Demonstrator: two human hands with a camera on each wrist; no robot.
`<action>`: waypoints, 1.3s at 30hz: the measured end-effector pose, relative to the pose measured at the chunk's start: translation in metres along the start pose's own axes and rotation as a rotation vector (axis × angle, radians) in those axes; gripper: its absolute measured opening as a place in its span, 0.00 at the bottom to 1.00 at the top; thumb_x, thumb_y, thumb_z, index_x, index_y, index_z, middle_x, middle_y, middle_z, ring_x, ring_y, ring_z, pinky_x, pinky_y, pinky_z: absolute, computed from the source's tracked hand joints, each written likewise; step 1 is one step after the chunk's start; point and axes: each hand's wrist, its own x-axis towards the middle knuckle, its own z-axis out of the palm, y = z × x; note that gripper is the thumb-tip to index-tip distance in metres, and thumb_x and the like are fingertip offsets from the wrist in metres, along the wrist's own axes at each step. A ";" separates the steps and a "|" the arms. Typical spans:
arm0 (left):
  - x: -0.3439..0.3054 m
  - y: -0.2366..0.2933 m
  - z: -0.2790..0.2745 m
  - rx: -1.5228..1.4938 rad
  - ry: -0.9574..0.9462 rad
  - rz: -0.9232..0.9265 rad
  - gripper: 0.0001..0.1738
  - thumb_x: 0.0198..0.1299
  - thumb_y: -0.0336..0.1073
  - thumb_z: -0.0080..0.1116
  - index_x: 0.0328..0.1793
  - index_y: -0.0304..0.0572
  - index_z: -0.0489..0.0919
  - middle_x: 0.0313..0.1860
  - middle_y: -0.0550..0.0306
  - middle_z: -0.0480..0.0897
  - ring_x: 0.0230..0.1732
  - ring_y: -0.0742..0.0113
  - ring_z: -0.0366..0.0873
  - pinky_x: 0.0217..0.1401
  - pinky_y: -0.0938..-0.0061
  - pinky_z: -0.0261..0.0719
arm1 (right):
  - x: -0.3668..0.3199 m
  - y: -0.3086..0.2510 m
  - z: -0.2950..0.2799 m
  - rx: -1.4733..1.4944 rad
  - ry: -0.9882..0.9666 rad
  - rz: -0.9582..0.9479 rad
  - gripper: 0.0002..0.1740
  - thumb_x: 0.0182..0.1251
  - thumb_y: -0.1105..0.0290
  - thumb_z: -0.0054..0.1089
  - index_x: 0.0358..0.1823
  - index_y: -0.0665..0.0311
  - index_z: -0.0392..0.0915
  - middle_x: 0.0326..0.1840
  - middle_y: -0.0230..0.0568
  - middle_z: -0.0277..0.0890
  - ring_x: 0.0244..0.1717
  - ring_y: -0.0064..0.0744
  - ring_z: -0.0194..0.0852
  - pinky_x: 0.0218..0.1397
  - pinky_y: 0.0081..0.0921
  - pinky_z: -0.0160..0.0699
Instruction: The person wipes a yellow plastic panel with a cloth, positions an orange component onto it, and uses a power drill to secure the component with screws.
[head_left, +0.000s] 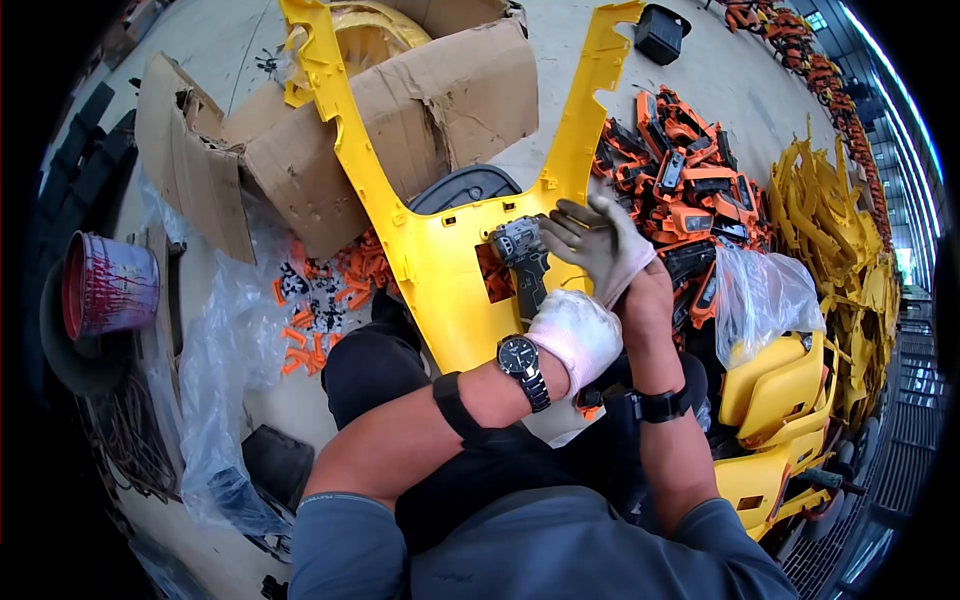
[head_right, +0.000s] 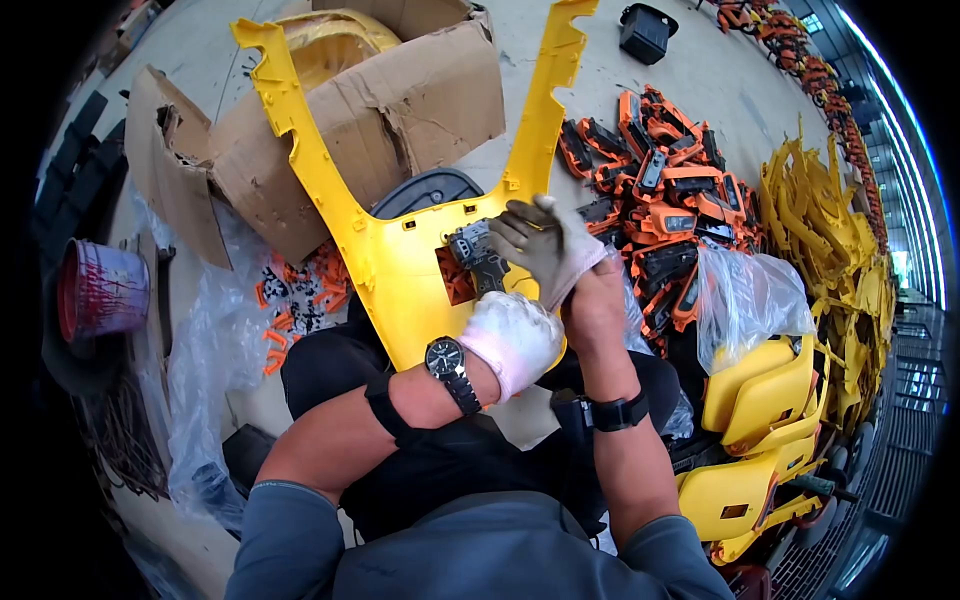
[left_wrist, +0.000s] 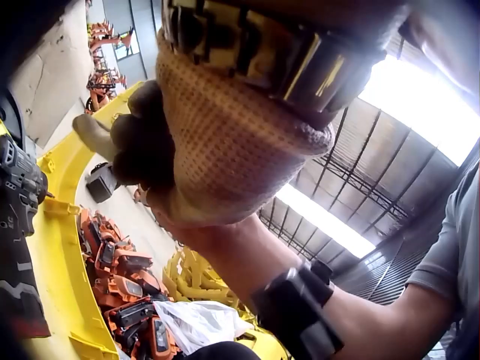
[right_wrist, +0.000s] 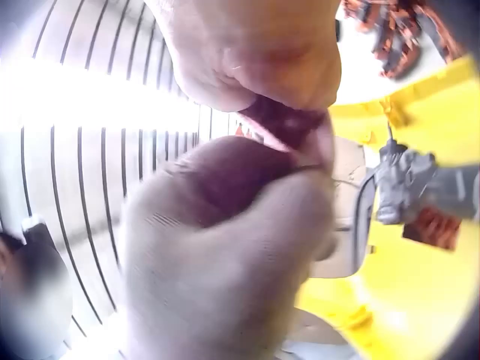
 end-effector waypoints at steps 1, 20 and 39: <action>-0.001 0.001 0.001 -0.015 0.008 0.019 0.08 0.56 0.35 0.56 0.31 0.45 0.85 0.31 0.54 0.87 0.36 0.57 0.86 0.36 0.62 0.80 | 0.000 -0.002 -0.001 0.073 -0.017 0.061 0.21 0.76 0.73 0.40 0.65 0.77 0.68 0.70 0.66 0.66 0.67 0.61 0.71 0.70 0.52 0.73; -0.016 0.002 -0.009 -0.319 0.134 0.420 0.04 0.45 0.38 0.65 0.26 0.50 0.81 0.22 0.58 0.79 0.26 0.57 0.80 0.29 0.62 0.77 | 0.015 -0.023 0.000 -0.162 -0.057 0.086 0.21 0.72 0.76 0.51 0.62 0.84 0.70 0.49 0.58 0.83 0.46 0.41 0.85 0.52 0.31 0.84; -0.022 0.029 0.010 -0.438 0.081 0.607 0.08 0.50 0.39 0.70 0.33 0.50 0.82 0.25 0.62 0.80 0.26 0.62 0.80 0.28 0.66 0.76 | -0.008 0.016 -0.055 -0.124 -0.258 0.091 0.32 0.77 0.48 0.48 0.68 0.69 0.69 0.61 0.52 0.75 0.57 0.34 0.77 0.57 0.32 0.80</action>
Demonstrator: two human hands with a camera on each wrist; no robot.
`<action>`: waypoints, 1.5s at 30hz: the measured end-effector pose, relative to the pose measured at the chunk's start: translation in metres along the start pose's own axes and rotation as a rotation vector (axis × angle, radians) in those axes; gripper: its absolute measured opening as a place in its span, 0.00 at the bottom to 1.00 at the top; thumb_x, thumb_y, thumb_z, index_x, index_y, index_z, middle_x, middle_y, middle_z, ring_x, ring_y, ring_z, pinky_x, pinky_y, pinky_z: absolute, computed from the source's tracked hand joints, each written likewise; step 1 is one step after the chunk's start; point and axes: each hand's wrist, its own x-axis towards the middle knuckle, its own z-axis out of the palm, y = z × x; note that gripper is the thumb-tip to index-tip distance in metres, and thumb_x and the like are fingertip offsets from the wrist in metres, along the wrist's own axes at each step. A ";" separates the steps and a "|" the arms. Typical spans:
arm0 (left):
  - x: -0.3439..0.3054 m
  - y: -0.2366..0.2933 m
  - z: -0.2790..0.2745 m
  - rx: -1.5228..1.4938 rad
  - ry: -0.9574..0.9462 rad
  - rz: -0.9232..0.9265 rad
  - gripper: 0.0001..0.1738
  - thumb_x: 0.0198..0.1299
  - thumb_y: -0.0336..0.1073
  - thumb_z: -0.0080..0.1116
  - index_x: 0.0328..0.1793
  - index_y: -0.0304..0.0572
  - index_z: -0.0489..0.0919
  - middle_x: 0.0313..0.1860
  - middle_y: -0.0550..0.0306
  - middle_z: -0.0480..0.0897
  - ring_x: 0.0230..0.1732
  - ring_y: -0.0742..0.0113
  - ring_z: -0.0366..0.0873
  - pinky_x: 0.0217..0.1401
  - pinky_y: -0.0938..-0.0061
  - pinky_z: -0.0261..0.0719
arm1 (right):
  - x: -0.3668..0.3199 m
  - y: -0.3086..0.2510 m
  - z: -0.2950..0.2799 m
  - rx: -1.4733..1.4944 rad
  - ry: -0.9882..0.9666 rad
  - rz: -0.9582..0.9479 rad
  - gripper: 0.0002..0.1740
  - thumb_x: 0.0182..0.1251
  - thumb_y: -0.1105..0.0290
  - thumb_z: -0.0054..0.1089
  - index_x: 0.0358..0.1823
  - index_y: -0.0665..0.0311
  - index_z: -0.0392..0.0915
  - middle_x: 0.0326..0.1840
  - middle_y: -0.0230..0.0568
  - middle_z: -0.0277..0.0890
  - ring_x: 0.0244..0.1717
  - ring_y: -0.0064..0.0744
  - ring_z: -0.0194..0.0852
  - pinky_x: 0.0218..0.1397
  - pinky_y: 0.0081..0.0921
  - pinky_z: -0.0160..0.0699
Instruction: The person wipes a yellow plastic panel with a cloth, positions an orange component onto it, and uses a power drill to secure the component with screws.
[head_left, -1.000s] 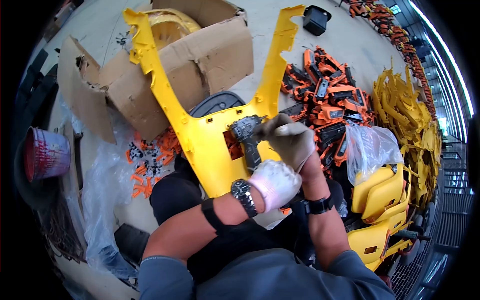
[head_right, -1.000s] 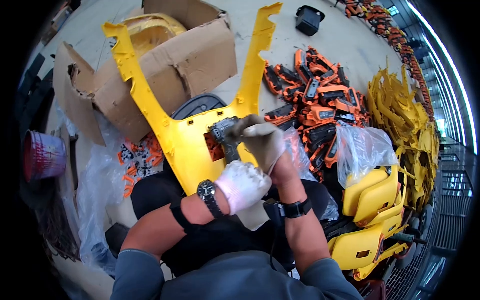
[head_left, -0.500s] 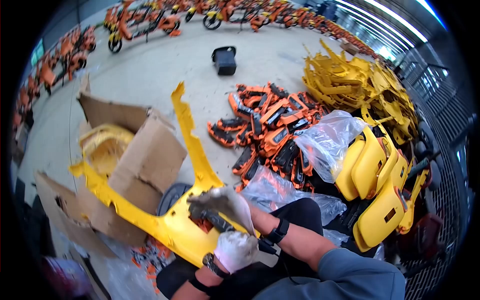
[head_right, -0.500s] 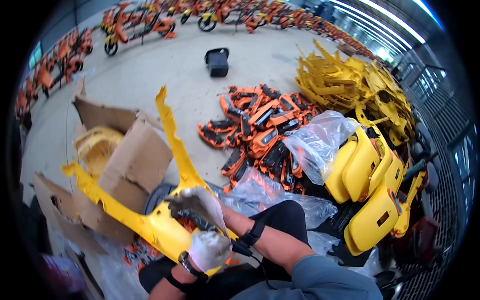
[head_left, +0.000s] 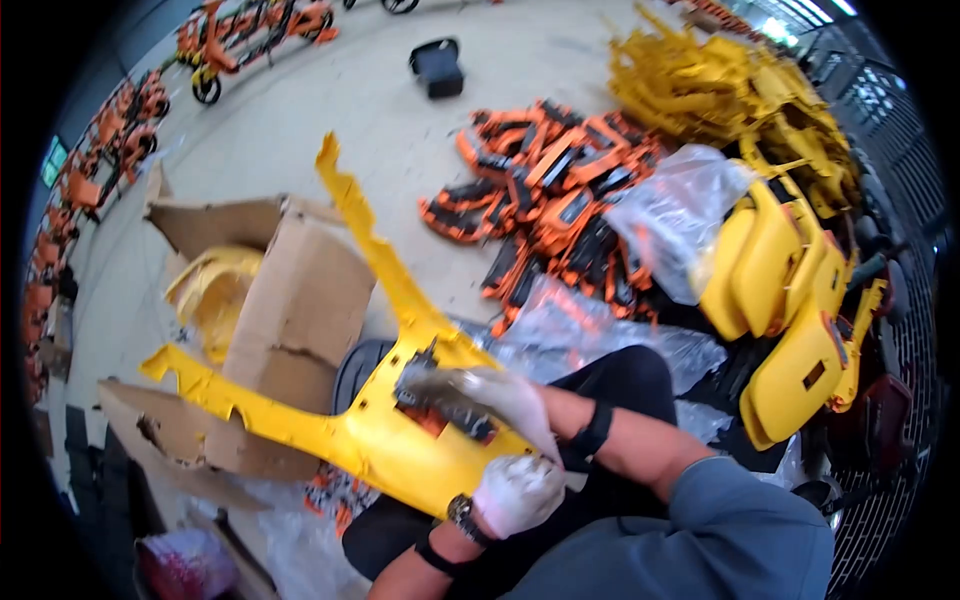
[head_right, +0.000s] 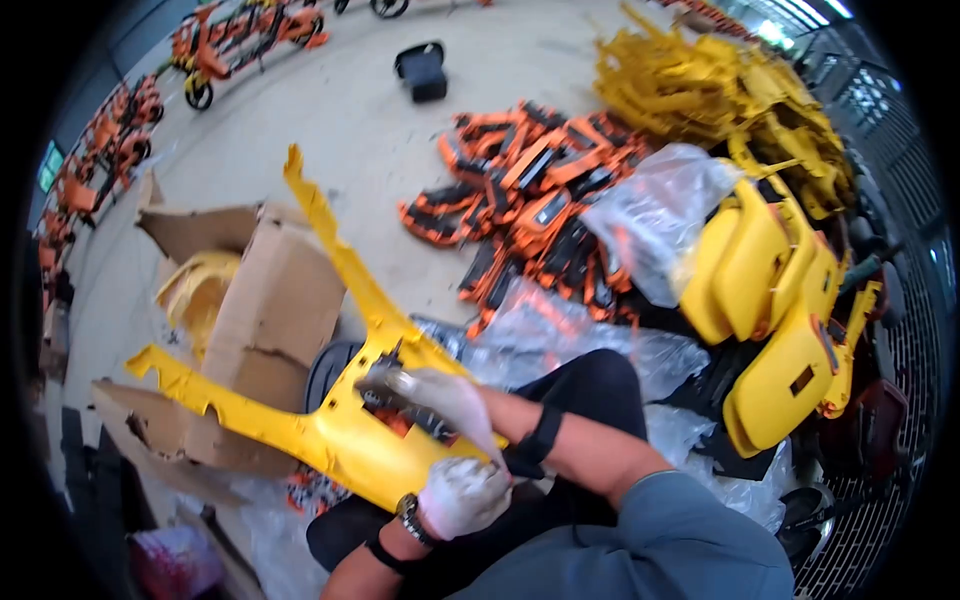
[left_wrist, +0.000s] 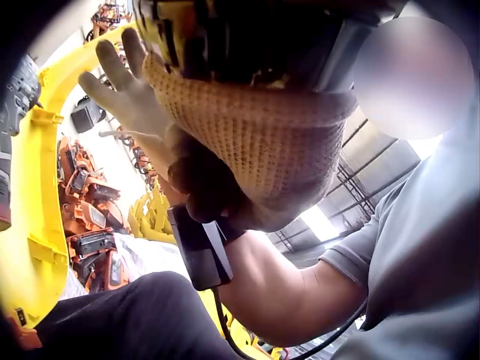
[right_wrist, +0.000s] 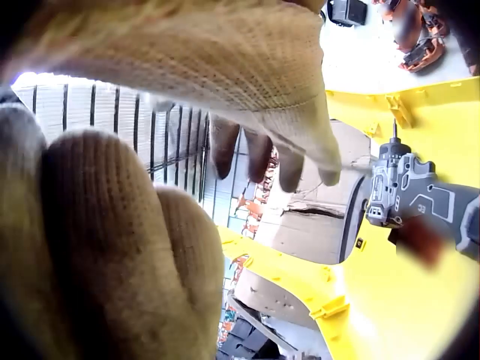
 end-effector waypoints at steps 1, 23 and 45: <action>0.002 -0.002 -0.003 0.021 -0.050 -0.046 0.07 0.49 0.38 0.69 0.33 0.50 0.82 0.25 0.62 0.80 0.26 0.62 0.80 0.28 0.66 0.76 | 0.003 0.006 -0.012 -0.152 0.022 -0.081 0.35 0.76 0.46 0.49 0.71 0.69 0.65 0.65 0.53 0.72 0.61 0.37 0.75 0.59 0.34 0.80; -0.040 -0.104 -0.027 -0.514 0.403 -1.385 0.17 0.65 0.37 0.66 0.45 0.23 0.81 0.36 0.44 0.84 0.32 0.61 0.83 0.39 0.70 0.82 | 0.143 0.268 -0.279 -1.458 -0.043 0.693 0.16 0.67 0.68 0.55 0.53 0.60 0.85 0.57 0.48 0.83 0.57 0.47 0.82 0.58 0.40 0.81; -0.047 -0.111 -0.042 -0.549 0.317 -1.436 0.13 0.63 0.32 0.66 0.45 0.24 0.82 0.35 0.48 0.85 0.34 0.64 0.83 0.41 0.72 0.81 | 0.149 0.277 -0.283 -1.531 -0.098 0.696 0.15 0.70 0.66 0.51 0.52 0.56 0.83 0.59 0.47 0.80 0.59 0.49 0.80 0.60 0.41 0.79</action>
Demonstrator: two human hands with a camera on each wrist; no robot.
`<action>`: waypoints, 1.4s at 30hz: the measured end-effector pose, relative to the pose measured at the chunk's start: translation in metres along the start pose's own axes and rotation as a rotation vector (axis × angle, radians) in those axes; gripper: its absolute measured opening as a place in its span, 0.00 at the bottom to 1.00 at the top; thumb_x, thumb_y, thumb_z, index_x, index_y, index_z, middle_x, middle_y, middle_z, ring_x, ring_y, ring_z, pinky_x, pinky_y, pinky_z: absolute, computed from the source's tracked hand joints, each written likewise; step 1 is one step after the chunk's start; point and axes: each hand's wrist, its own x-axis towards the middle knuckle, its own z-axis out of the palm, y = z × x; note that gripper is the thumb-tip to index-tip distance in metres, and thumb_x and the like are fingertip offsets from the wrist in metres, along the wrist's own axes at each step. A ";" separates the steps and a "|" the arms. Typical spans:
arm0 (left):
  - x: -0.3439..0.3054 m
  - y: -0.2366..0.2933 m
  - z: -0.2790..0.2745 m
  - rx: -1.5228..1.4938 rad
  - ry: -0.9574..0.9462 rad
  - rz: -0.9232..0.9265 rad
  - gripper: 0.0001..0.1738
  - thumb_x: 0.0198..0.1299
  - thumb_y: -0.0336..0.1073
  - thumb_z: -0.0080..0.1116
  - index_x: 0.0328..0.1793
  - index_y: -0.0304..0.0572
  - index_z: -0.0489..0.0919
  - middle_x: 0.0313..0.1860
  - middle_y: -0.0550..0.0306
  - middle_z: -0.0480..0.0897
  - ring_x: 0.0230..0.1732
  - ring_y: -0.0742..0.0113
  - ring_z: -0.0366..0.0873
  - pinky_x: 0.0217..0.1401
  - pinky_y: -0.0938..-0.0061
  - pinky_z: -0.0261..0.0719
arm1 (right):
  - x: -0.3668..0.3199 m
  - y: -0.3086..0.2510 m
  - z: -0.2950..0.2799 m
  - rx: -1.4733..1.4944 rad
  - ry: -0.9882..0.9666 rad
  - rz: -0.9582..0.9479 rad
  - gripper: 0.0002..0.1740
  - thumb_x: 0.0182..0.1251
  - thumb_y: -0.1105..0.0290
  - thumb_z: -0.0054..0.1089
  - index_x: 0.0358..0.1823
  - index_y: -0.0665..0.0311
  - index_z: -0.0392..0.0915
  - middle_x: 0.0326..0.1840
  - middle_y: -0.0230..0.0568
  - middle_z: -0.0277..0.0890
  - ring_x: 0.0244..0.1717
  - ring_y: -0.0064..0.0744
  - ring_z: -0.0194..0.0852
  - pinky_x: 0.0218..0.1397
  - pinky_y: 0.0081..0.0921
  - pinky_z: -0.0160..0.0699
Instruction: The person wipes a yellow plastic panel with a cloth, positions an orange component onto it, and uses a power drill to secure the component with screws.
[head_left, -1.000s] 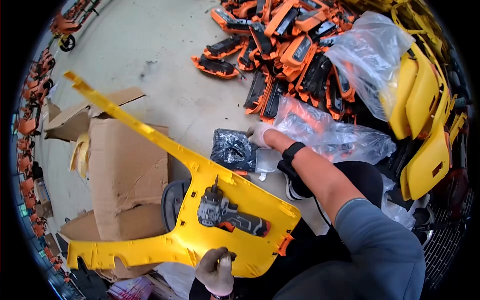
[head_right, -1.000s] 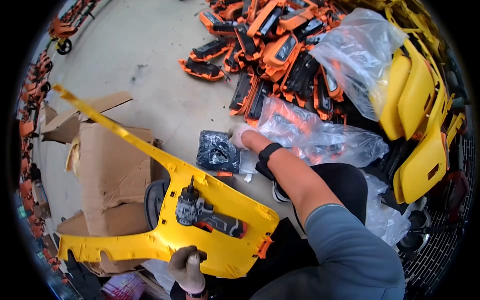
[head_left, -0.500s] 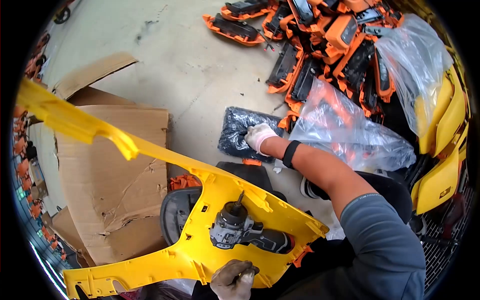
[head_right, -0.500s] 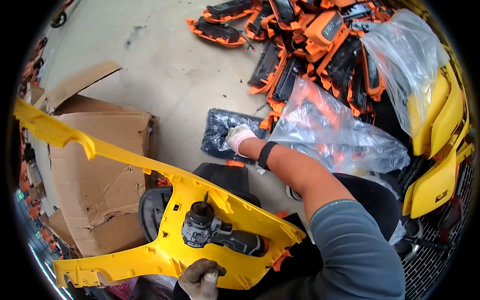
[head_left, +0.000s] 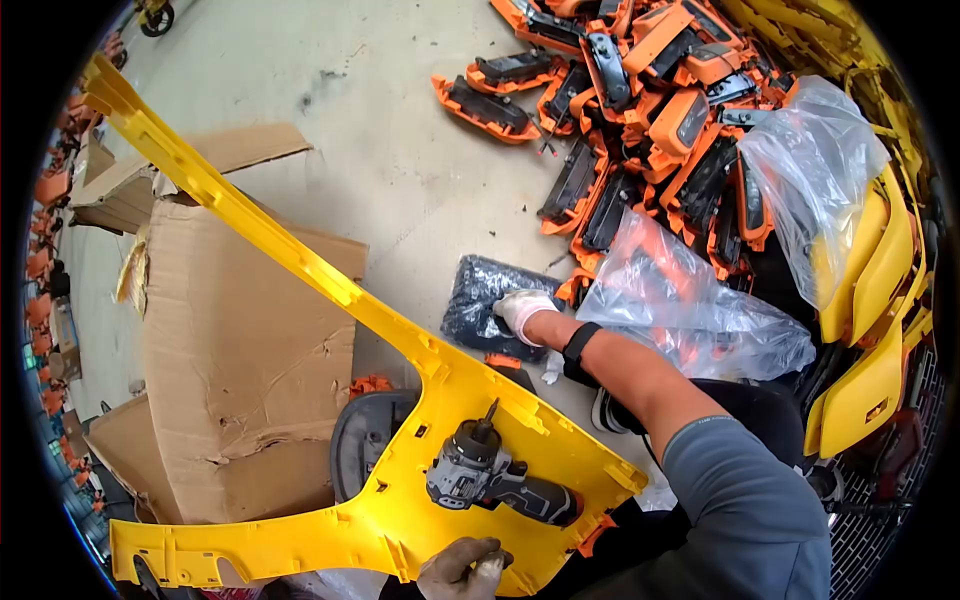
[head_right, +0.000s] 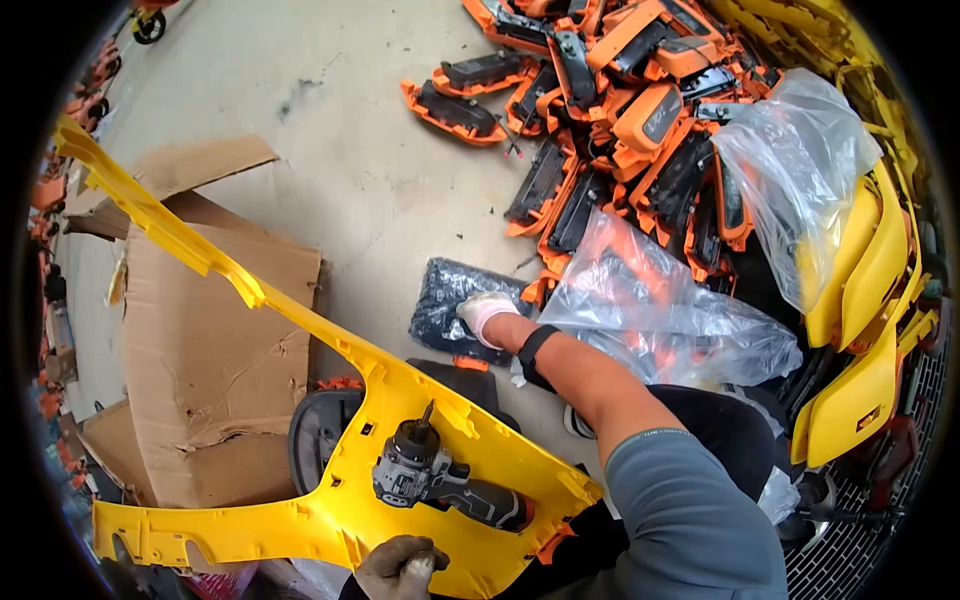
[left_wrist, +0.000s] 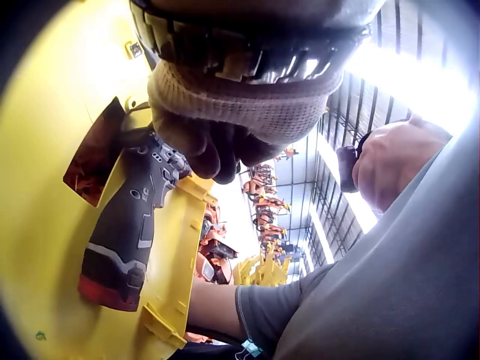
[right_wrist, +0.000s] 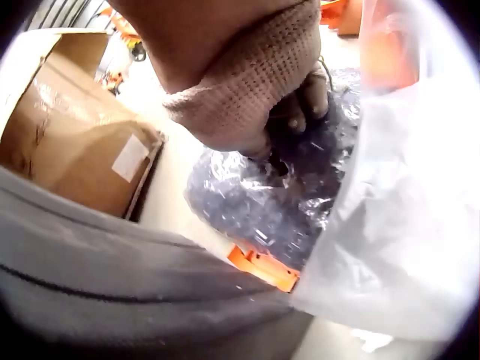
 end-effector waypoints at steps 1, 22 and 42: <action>0.000 -0.001 0.001 -0.003 -0.001 -0.010 0.14 0.63 0.32 0.67 0.45 0.23 0.82 0.35 0.48 0.85 0.34 0.64 0.83 0.41 0.73 0.81 | -0.001 0.007 -0.012 0.052 0.000 0.027 0.16 0.69 0.65 0.51 0.52 0.57 0.83 0.58 0.47 0.81 0.58 0.49 0.81 0.60 0.41 0.79; -0.029 0.024 0.014 -0.115 -0.035 0.180 0.11 0.65 0.31 0.61 0.47 0.28 0.84 0.32 0.54 0.85 0.31 0.70 0.80 0.38 0.76 0.78 | -0.103 -0.032 -0.113 0.308 0.065 0.005 0.21 0.58 0.66 0.60 0.54 0.65 0.82 0.53 0.56 0.82 0.55 0.56 0.81 0.55 0.44 0.80; 0.014 0.033 0.016 -0.207 0.049 0.424 0.13 0.63 0.28 0.61 0.50 0.24 0.82 0.39 0.53 0.85 0.31 0.73 0.79 0.33 0.78 0.77 | -0.307 -0.119 -0.269 0.859 0.366 -0.183 0.17 0.62 0.67 0.61 0.50 0.67 0.82 0.40 0.41 0.84 0.38 0.29 0.81 0.42 0.27 0.81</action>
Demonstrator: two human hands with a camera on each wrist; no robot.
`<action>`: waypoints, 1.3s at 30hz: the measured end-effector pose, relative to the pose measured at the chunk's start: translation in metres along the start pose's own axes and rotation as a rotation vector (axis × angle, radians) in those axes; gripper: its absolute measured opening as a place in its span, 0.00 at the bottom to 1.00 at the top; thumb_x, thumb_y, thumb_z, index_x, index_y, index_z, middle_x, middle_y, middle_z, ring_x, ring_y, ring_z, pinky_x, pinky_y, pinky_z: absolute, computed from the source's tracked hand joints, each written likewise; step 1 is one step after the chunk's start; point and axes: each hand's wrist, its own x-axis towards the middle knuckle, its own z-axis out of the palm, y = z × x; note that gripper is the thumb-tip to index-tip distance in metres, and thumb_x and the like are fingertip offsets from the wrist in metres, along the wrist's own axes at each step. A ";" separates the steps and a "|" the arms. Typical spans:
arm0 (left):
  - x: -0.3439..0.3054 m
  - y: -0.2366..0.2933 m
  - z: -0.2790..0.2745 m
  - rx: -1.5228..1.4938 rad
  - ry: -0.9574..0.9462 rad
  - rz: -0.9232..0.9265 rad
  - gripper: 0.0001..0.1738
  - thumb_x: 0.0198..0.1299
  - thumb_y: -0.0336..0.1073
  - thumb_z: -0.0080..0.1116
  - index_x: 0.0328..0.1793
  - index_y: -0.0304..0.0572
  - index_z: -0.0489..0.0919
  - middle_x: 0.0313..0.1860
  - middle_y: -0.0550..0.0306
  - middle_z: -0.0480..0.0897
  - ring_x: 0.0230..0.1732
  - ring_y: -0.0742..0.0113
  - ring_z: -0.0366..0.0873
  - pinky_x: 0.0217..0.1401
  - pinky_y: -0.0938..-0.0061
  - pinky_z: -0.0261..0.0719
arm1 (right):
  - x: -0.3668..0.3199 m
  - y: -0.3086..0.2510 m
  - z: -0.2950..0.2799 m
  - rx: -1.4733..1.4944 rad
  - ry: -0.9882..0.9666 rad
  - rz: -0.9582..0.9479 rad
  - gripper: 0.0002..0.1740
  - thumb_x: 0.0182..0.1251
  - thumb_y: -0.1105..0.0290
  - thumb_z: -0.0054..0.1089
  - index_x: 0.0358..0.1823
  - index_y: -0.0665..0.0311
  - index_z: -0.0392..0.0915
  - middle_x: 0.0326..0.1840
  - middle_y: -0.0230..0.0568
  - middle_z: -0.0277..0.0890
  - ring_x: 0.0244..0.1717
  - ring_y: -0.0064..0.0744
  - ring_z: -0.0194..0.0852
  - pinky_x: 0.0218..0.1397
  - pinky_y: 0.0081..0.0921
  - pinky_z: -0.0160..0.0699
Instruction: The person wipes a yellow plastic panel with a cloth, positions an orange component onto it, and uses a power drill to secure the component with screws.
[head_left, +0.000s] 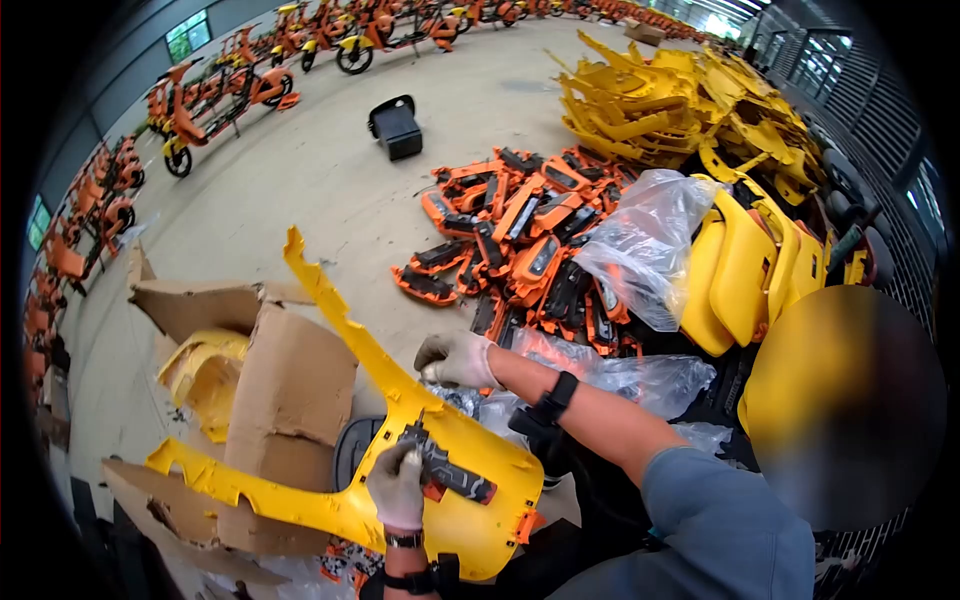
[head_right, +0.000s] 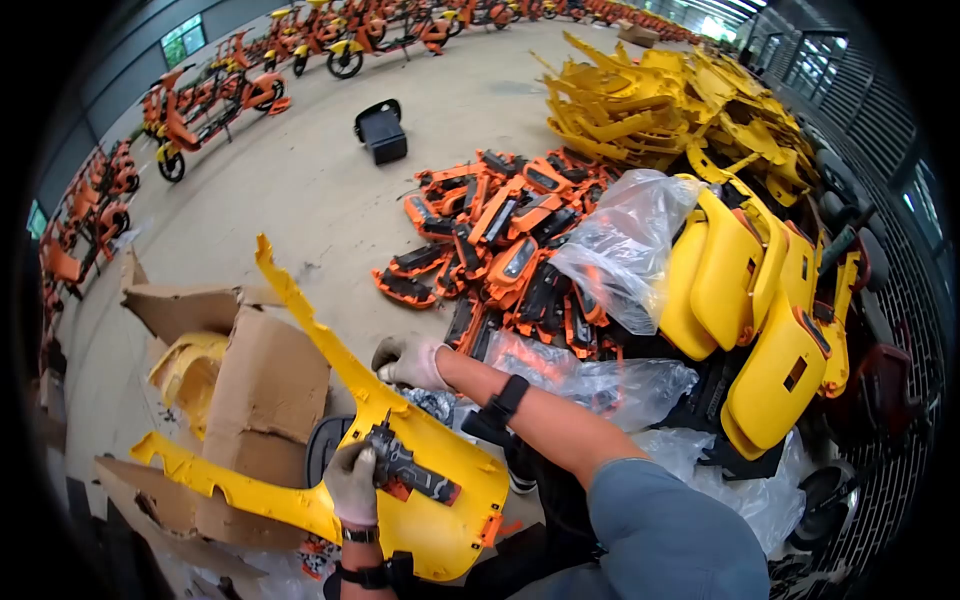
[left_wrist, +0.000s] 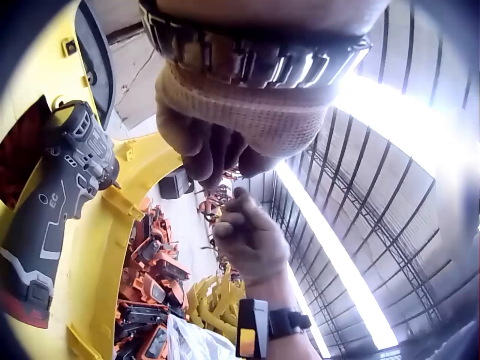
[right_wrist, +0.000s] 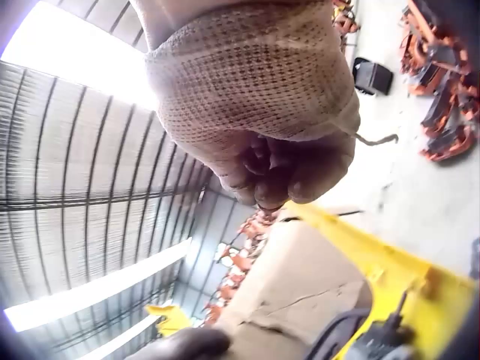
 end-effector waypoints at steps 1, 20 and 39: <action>0.004 -0.007 -0.003 -0.013 0.019 0.032 0.15 0.64 0.29 0.60 0.53 0.25 0.82 0.42 0.53 0.86 0.32 0.73 0.79 0.34 0.79 0.77 | -0.016 -0.014 0.009 -0.033 -0.040 -0.051 0.19 0.61 0.66 0.61 0.52 0.66 0.83 0.44 0.44 0.85 0.44 0.34 0.83 0.50 0.29 0.81; 0.005 0.016 0.009 -0.180 -0.035 -0.004 0.18 0.66 0.31 0.53 0.57 0.27 0.83 0.42 0.59 0.85 0.32 0.80 0.75 0.35 0.84 0.74 | -0.038 0.002 0.056 -0.099 -0.147 -0.293 0.18 0.63 0.72 0.60 0.55 0.62 0.82 0.52 0.49 0.83 0.56 0.46 0.81 0.64 0.36 0.76; 0.012 0.004 0.007 -0.239 -0.047 -0.129 0.13 0.63 0.29 0.58 0.48 0.25 0.82 0.32 0.54 0.84 0.24 0.72 0.79 0.26 0.80 0.76 | -0.030 0.020 0.070 -0.372 -0.163 -0.306 0.15 0.63 0.65 0.58 0.49 0.61 0.82 0.49 0.43 0.82 0.53 0.46 0.80 0.59 0.36 0.78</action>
